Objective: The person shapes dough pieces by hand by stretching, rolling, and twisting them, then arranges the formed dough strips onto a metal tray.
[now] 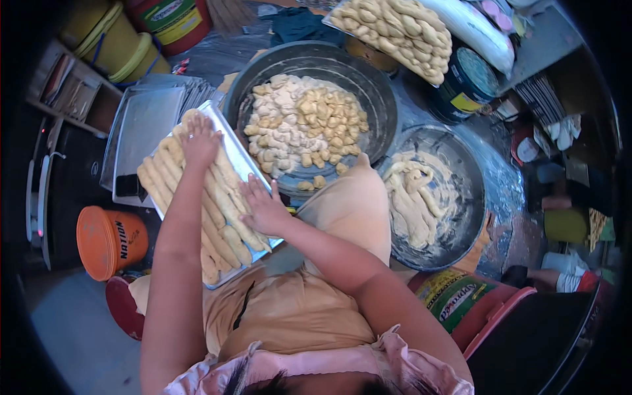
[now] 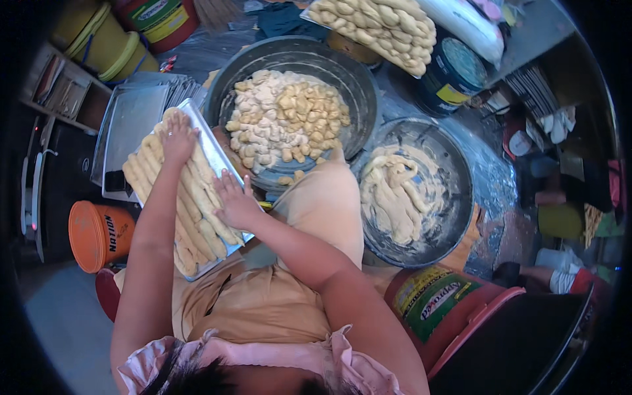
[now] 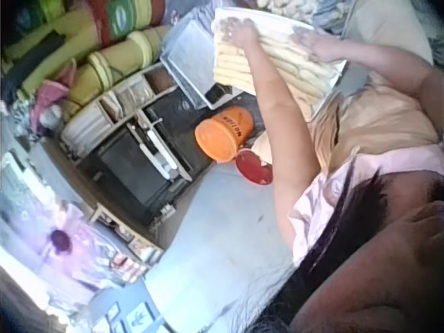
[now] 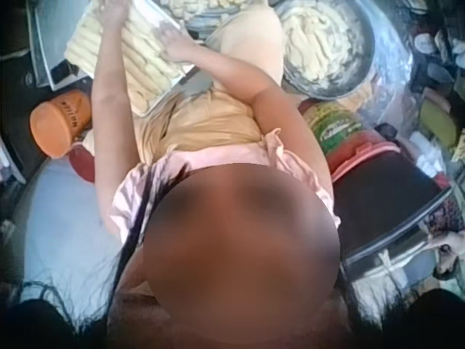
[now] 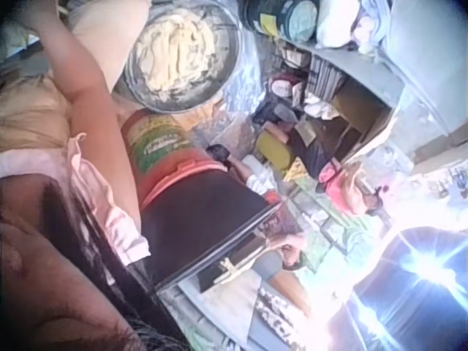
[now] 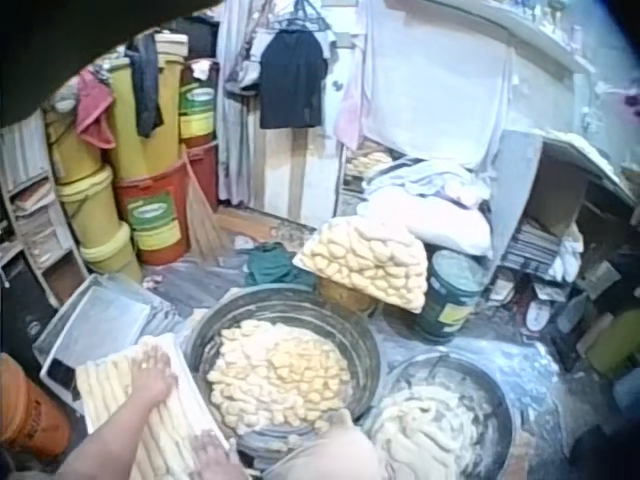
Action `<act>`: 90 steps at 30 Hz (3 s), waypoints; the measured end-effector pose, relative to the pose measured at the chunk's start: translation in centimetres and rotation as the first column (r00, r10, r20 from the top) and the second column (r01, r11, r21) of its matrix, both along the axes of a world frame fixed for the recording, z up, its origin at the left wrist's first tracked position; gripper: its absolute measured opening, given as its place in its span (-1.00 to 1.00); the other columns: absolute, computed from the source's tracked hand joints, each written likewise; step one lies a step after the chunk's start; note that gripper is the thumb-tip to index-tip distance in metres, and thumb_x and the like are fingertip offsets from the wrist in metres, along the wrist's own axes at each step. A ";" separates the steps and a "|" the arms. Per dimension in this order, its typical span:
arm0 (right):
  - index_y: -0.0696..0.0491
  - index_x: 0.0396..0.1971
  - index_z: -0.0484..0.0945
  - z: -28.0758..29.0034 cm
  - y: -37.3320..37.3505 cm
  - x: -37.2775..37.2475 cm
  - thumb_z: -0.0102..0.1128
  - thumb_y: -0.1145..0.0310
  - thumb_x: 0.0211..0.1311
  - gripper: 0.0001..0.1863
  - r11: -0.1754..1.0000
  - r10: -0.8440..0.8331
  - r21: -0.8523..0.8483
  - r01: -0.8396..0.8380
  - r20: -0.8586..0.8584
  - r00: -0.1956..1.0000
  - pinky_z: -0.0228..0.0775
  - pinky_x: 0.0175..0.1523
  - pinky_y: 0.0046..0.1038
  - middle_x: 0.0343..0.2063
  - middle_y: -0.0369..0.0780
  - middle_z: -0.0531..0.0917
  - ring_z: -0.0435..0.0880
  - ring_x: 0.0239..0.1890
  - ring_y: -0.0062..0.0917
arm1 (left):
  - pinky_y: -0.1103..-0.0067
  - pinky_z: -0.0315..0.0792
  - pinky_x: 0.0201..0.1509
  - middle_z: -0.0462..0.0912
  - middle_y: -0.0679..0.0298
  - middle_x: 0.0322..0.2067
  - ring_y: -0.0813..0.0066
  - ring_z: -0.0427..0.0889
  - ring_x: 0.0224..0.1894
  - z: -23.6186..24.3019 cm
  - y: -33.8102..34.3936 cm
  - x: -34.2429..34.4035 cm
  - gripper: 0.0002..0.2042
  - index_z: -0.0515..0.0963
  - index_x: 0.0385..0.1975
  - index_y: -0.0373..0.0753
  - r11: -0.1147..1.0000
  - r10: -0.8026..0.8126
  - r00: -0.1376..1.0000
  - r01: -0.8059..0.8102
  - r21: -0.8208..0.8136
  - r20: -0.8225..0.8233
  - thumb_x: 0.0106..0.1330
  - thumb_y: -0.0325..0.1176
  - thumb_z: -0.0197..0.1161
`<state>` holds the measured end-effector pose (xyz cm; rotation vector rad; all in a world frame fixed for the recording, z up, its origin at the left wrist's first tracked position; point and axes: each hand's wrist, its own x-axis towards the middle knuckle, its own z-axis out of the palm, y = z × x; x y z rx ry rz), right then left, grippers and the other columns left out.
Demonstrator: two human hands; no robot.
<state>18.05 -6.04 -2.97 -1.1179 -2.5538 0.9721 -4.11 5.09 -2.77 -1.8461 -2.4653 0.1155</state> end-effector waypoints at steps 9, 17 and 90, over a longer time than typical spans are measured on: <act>0.07 0.20 0.14 7.0 7.6 11.5 0.21 0.38 0.00 -0.29 0.801 -0.511 -0.149 0.580 -0.674 0.533 -0.08 0.31 -0.28 0.21 -0.05 0.17 0.08 0.29 -0.25 | 0.20 -0.23 0.35 -0.12 0.01 0.31 0.03 -0.16 0.35 6.0 -0.6 15.7 -0.53 0.38 0.10 -0.14 0.929 -0.341 0.827 0.223 0.296 0.448 0.28 -0.01 -0.03; 0.21 0.08 0.25 -18.8 11.2 31.5 0.17 0.37 0.01 -0.41 0.228 -0.912 -0.415 0.881 -0.409 0.044 0.18 0.15 -0.33 0.00 -0.02 0.37 0.35 0.05 -0.25 | 0.23 -0.16 0.35 -0.04 -0.01 0.29 0.03 -0.04 0.32 7.1 -4.5 34.3 -0.55 0.41 0.05 -0.16 0.681 -0.732 0.519 0.557 0.475 0.441 0.22 -0.06 0.07; 0.06 0.30 -0.15 -25.4 -1.3 34.0 0.19 0.28 -0.03 -0.08 0.560 -0.795 0.117 0.820 0.353 0.492 -0.17 0.30 -0.04 0.25 0.05 0.05 -0.05 0.33 -0.12 | 0.34 0.37 -0.15 0.54 0.10 -0.38 0.12 0.52 -0.31 5.0 -3.6 35.6 -0.75 0.51 -0.32 -0.28 0.707 -0.665 0.511 0.666 0.239 0.544 0.16 -0.23 0.12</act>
